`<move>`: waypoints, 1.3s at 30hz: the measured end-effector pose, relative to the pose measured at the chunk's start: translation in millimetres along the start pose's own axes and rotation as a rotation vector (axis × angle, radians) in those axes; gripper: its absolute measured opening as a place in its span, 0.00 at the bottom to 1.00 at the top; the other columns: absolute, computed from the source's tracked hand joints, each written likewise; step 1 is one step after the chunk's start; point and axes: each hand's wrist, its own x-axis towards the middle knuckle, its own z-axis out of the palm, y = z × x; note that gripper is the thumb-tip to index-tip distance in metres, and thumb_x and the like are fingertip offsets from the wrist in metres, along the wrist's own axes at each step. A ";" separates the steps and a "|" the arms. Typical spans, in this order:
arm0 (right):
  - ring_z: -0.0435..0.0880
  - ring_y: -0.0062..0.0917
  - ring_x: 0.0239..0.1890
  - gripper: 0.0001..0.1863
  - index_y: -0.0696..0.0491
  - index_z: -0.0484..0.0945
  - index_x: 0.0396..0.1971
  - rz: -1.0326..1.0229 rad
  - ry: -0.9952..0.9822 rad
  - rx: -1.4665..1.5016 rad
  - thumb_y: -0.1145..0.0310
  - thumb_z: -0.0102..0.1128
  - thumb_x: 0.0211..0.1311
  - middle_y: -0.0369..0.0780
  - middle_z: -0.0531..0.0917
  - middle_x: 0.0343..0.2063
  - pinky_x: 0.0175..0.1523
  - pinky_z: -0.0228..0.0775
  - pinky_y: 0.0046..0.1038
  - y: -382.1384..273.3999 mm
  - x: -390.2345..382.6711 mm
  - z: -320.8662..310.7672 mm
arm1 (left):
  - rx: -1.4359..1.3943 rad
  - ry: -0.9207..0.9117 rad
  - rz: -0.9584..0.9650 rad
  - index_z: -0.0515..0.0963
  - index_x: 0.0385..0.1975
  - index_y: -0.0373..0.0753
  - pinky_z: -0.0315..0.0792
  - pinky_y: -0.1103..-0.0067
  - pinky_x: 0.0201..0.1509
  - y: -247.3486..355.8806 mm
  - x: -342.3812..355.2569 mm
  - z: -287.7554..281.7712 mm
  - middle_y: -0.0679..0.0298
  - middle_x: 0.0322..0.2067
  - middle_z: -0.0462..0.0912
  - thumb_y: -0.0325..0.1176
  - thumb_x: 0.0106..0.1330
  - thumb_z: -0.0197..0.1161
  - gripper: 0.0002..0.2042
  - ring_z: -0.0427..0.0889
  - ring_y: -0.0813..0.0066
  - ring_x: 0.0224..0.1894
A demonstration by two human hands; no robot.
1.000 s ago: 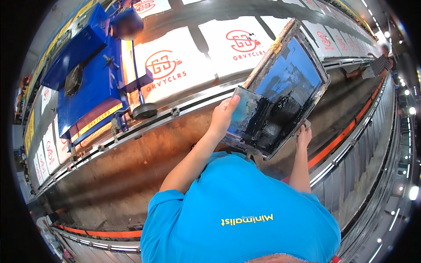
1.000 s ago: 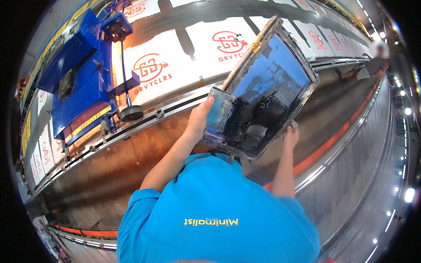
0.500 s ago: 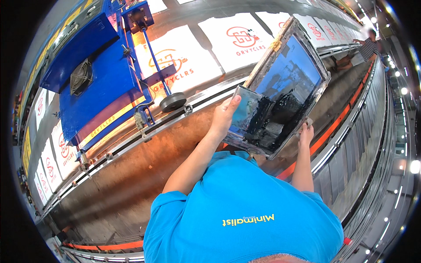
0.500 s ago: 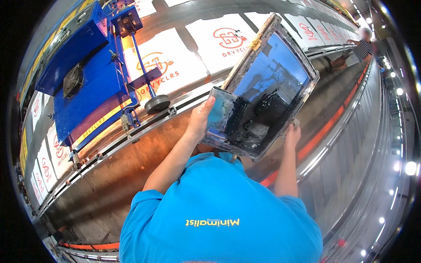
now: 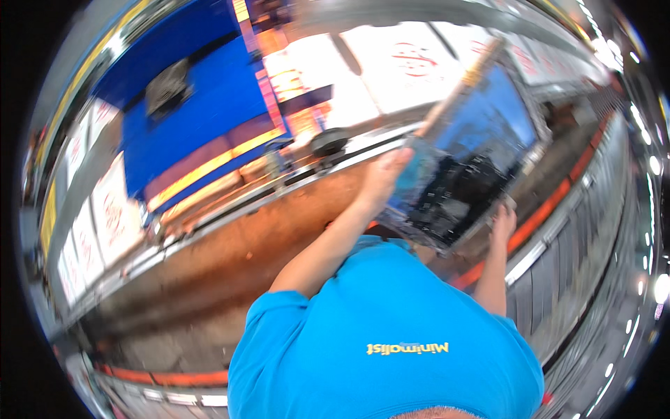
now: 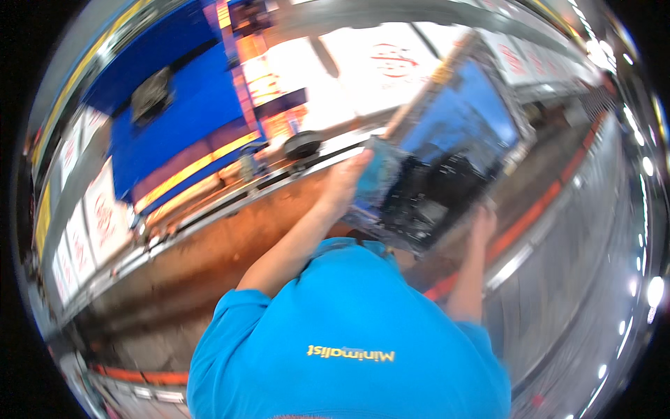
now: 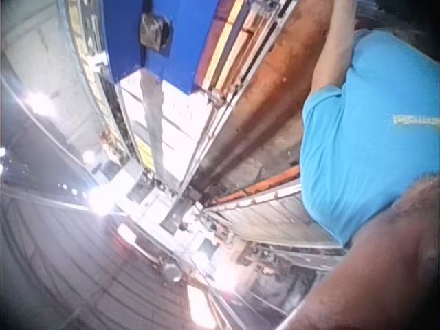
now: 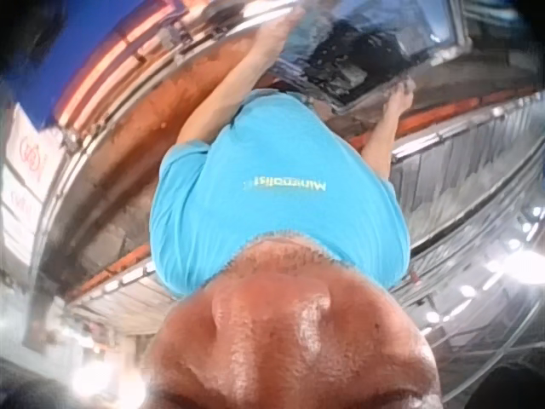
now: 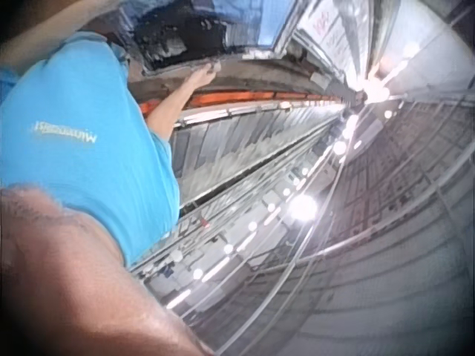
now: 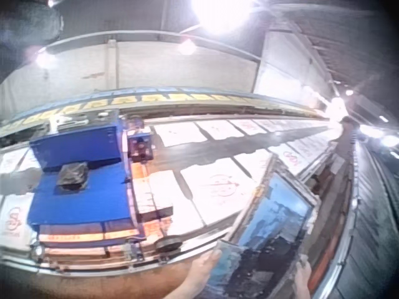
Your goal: The person uses a squeegee to spread black ink across a screen printing frame over a white t-shirt. They repeatedly pull the squeegee across the screen to ensure even ink coverage, then lift the frame to reveal the printed design.
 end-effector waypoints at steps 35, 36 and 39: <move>0.56 0.16 0.17 0.31 0.49 0.83 0.37 0.567 -0.007 0.646 0.36 0.45 0.78 0.27 0.63 0.19 0.23 0.48 0.22 20.4 138.6 6.5 | 0.501 0.301 0.094 0.88 0.49 0.30 0.74 0.72 0.62 -83.0 68.2 86.8 0.52 0.55 0.87 0.69 0.71 0.64 0.38 0.84 0.64 0.57; 0.56 0.16 0.16 0.32 0.50 0.82 0.39 0.580 -0.062 0.691 0.34 0.46 0.78 0.28 0.63 0.18 0.21 0.47 0.21 20.2 150.8 14.1 | 0.499 0.311 0.116 0.88 0.49 0.30 0.74 0.71 0.62 -80.7 68.1 89.7 0.52 0.56 0.87 0.68 0.71 0.64 0.38 0.84 0.63 0.58; 0.56 0.16 0.16 0.33 0.54 0.82 0.49 0.403 -0.208 0.722 0.36 0.46 0.80 0.29 0.65 0.20 0.21 0.47 0.22 -22.8 170.9 24.3 | 0.569 0.328 0.134 0.88 0.50 0.30 0.73 0.72 0.63 -60.6 66.5 85.7 0.53 0.54 0.86 0.67 0.73 0.63 0.36 0.82 0.65 0.58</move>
